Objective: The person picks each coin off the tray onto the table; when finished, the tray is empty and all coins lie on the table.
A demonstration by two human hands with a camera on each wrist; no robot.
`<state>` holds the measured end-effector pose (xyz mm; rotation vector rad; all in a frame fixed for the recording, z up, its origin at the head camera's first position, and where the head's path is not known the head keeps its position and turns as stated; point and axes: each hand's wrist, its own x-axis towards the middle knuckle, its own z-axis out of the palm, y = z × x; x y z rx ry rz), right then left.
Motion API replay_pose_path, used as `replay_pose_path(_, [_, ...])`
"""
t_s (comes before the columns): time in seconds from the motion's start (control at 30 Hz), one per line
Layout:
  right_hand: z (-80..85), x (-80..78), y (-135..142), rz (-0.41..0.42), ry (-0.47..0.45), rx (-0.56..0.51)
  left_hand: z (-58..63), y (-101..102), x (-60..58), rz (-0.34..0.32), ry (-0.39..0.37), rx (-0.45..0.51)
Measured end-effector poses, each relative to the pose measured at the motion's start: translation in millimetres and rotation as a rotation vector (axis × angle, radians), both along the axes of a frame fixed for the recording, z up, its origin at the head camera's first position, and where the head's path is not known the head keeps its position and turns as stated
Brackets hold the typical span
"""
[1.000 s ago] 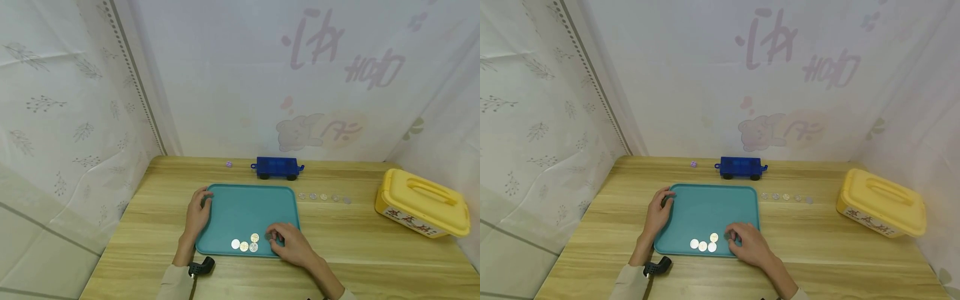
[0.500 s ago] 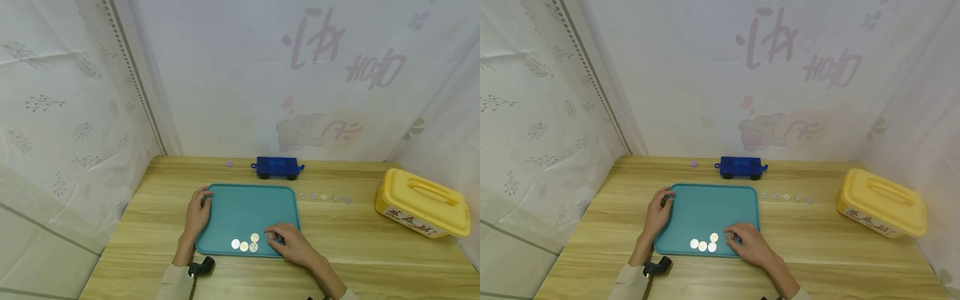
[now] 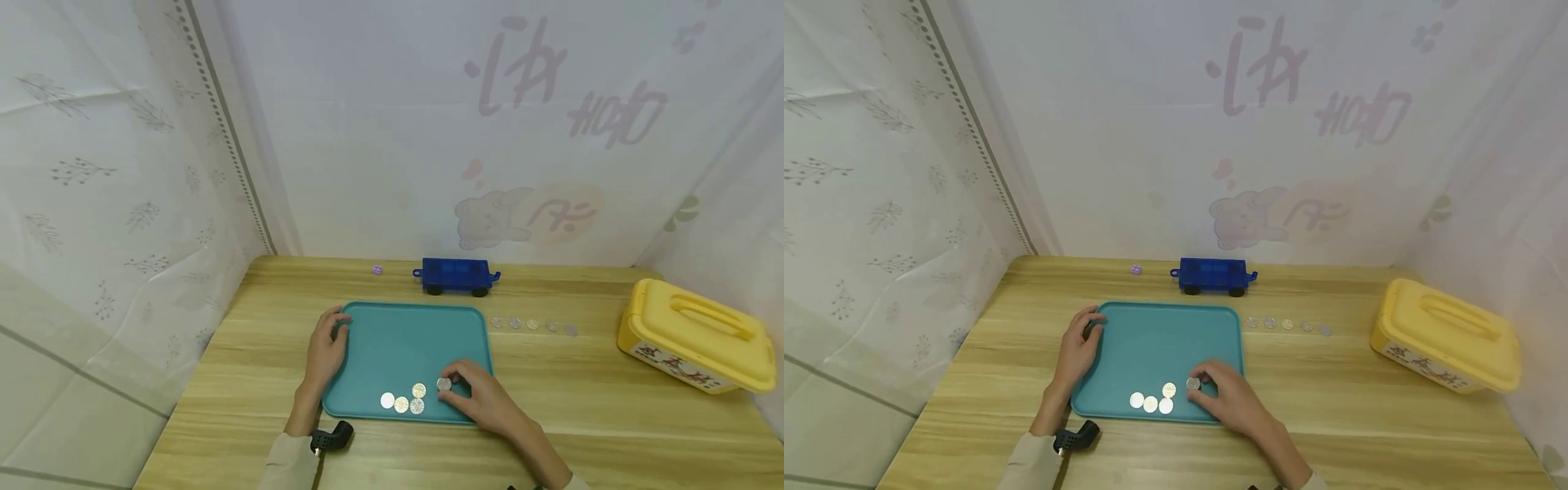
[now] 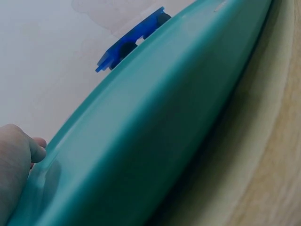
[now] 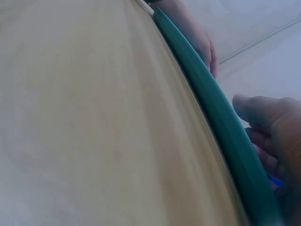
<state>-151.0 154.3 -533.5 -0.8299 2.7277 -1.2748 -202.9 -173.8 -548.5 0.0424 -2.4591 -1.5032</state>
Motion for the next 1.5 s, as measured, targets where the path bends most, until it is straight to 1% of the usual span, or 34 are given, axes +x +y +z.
replay_pose_path(0.1, [3.0, -2.9, 6, -0.047, 0.043, -0.010, -0.5, 1, -0.5, 0.000, 0.003, 0.002])
replay_pose_path(0.23, [5.8, -9.2, 16, -0.128, 0.125, -0.030, -0.5, 2, -1.2, -0.004, -0.007, 0.004])
replay_pose_path(0.37, [4.1, -18.3, 30, -0.239, 0.187, -0.054, 0.7, 3, -2.5, -0.009, 0.004, 0.003])
replay_pose_path(0.47, [-0.9, -25.9, 43, -0.317, 0.170, -0.106, 1.1, 3, -2.9, -0.011, 0.014, 0.008])
replay_pose_path(0.53, [-5.2, -30.4, 52, -0.358, 0.136, -0.146, 0.7, 3, -2.4, -0.009, 0.017, 0.013])
replay_pose_path(0.6, [-10.1, -34.5, 59, -0.408, 0.110, -0.159, 0.1, 3, -1.5, -0.004, 0.018, 0.017])
replay_pose_path(0.67, [-14.2, -37.9, 65, -0.455, 0.112, -0.145, -1.0, 2, -0.6, 0.003, 0.020, 0.017])
replay_pose_path(0.77, [-18.4, -42.1, 70, -0.502, 0.150, -0.085, -2.8, 1, -0.3, 0.006, 0.027, 0.011])
replay_pose_path(0.87, [-21.0, -43.2, 70, -0.510, 0.199, -0.013, -3.3, 0, 0.2, 0.001, 0.028, 0.013])
replay_pose_path(0.97, [-23.0, -42.5, 69, -0.516, 0.219, 0.032, -2.8, 0, 1.1, -0.005, 0.022, 0.014])
replay_pose_path(1.17, [-25.2, -44.2, 66, -0.529, 0.227, 0.019, -2.7, -1, 0.5, -0.005, 0.023, 0.003])
replay_pose_path(1.3, [-24.0, -46.2, 66, -0.528, 0.235, 0.013, -1.7, -2, -0.4, -0.004, 0.009, 0.006])
replay_pose_path(1.5, [-24.6, -44.4, 66, -0.533, 0.236, 0.024, -2.5, -1, -1.0, -0.004, 0.017, 0.007])
